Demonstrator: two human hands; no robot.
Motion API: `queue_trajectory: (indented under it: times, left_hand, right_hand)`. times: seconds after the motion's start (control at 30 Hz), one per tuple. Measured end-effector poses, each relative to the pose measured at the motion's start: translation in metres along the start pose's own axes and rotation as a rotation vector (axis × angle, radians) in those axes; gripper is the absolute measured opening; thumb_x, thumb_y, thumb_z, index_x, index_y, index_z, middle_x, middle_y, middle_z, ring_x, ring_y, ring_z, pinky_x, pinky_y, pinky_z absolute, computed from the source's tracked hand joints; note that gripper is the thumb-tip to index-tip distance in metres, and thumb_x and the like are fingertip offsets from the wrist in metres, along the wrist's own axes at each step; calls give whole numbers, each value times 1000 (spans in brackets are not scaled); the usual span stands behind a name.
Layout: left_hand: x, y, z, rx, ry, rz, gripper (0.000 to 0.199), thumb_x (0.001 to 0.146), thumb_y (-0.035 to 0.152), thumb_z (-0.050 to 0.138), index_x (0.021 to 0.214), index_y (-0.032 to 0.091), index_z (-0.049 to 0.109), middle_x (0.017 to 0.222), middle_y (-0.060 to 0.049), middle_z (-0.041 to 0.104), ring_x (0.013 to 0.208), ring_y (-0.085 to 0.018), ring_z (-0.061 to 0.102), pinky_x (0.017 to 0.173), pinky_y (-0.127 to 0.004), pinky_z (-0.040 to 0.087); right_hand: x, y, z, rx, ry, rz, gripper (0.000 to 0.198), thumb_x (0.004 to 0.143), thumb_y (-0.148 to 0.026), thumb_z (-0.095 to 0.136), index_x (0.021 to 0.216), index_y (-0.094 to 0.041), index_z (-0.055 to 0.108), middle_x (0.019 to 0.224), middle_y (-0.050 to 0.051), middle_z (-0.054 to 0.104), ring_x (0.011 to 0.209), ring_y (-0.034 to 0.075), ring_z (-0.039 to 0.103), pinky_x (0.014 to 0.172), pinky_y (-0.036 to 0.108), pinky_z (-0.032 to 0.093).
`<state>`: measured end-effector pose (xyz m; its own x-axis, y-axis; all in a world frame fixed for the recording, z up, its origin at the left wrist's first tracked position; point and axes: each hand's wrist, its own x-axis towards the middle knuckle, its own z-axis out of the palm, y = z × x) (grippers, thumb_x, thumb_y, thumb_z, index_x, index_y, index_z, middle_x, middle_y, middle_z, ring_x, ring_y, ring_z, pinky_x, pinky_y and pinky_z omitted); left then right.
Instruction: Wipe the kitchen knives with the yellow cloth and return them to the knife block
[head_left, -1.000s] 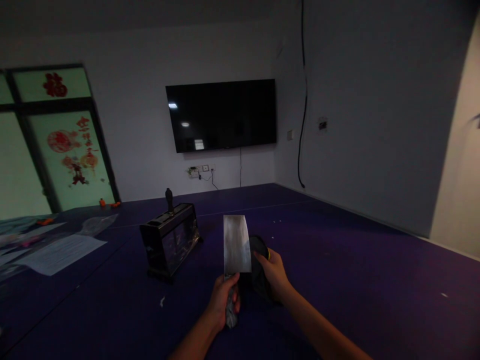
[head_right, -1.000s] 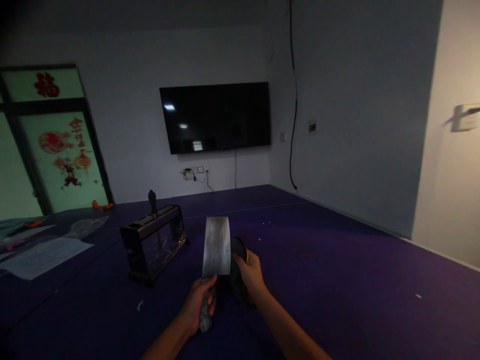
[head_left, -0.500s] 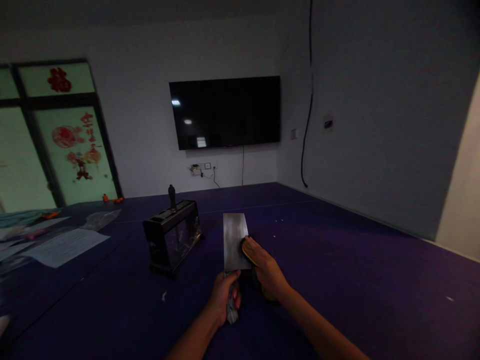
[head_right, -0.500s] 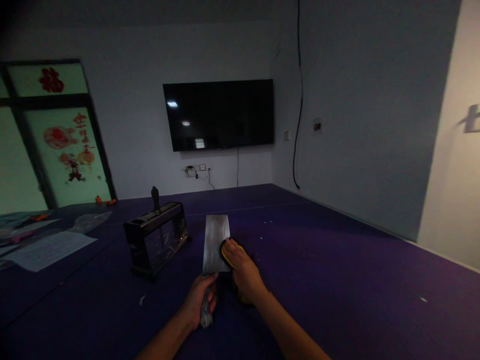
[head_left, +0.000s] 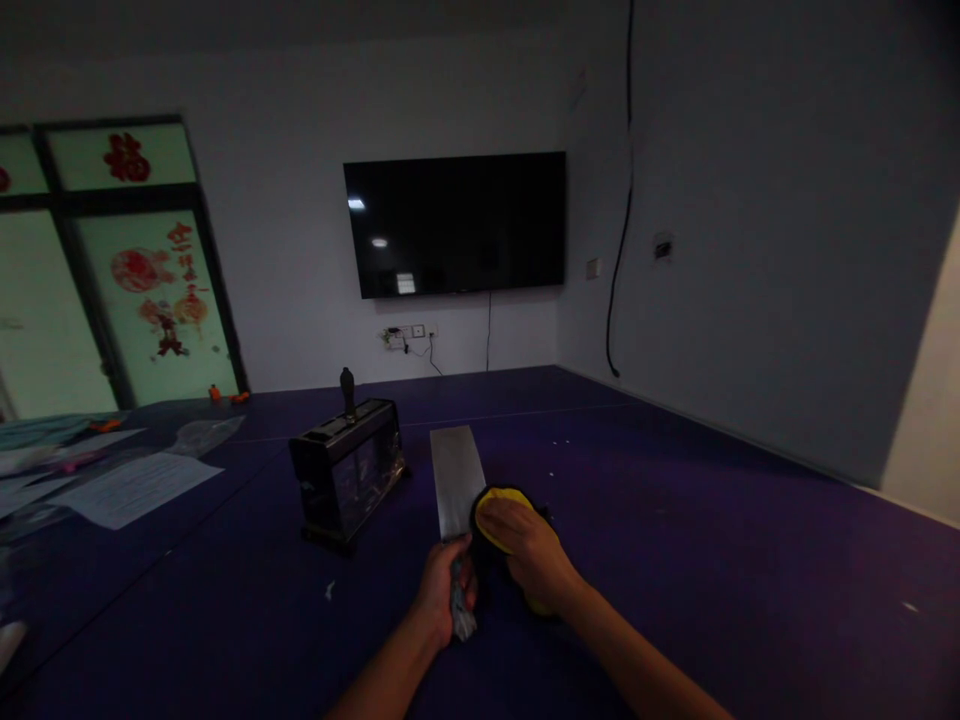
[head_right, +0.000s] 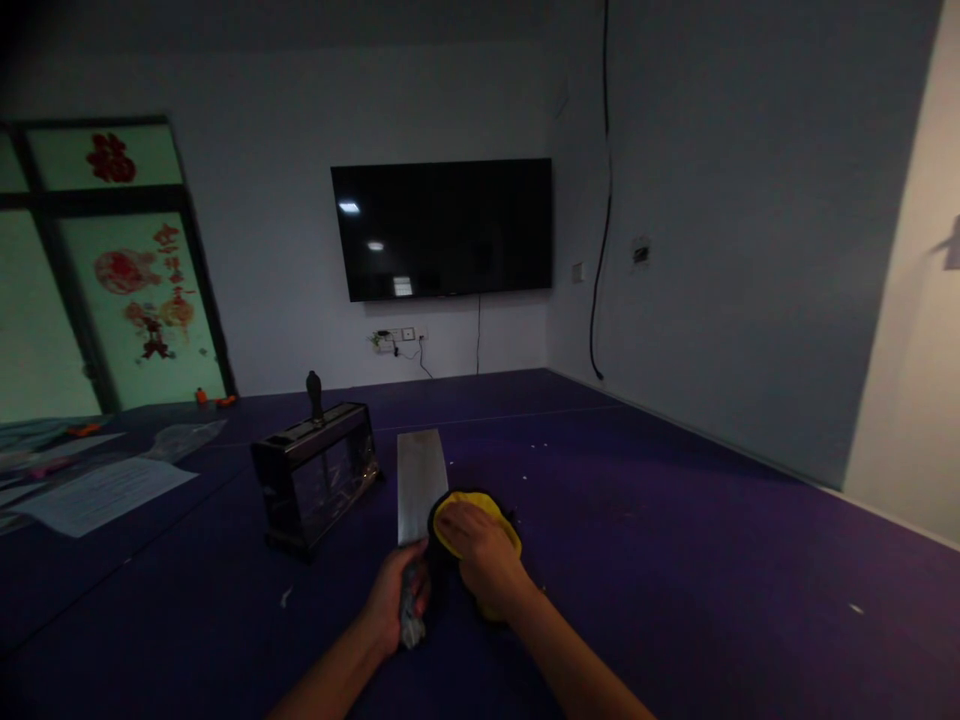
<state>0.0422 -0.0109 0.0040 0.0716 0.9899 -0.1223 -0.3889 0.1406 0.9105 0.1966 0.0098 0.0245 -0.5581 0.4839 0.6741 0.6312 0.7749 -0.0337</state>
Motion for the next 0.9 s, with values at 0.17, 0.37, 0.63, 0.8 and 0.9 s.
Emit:
queue_trajectory:
  times: [0.17, 0.37, 0.63, 0.8, 0.9]
  left_hand:
    - [3, 2, -1, 8, -19, -18, 46, 57, 55, 62, 47, 21, 34, 32, 8, 31, 24, -5, 30, 29, -18, 17]
    - [-4, 2, 3, 79, -78, 30, 45, 57, 56, 66, 49, 20, 40, 33, 8, 34, 23, -5, 32, 30, -19, 16]
    - [-8, 2, 5, 128, -107, 26, 39, 56, 51, 68, 55, 20, 45, 32, 9, 35, 22, -7, 32, 30, -19, 15]
    - [-8, 2, 4, 128, -94, 39, 38, 57, 49, 67, 52, 21, 41, 31, 9, 35, 22, -7, 32, 31, -19, 14]
    - [-5, 2, 2, 116, -77, 48, 40, 59, 49, 65, 50, 21, 39, 31, 8, 34, 22, -6, 31, 32, -19, 14]
  right_hand:
    - [1, 0, 9, -11, -42, 3, 73, 57, 2, 35, 126, -12, 53, 129, 6, 53, 123, 22, 43, 105, 36, 34]
    - [0, 11, 16, -104, -48, 62, 68, 66, 4, 34, 131, -9, 45, 138, 11, 43, 131, 21, 30, 108, 41, 29]
    - [-1, 17, 16, -159, 17, 90, 69, 67, 7, 34, 134, -8, 41, 140, 12, 39, 133, 23, 25, 108, 43, 30]
    - [0, 14, 15, -146, -8, 77, 66, 66, 6, 33, 128, -9, 49, 136, 11, 44, 130, 22, 33, 107, 41, 32]
    - [0, 12, 13, -119, -44, 47, 64, 64, 4, 34, 123, -12, 56, 131, 9, 50, 125, 22, 41, 105, 41, 35]
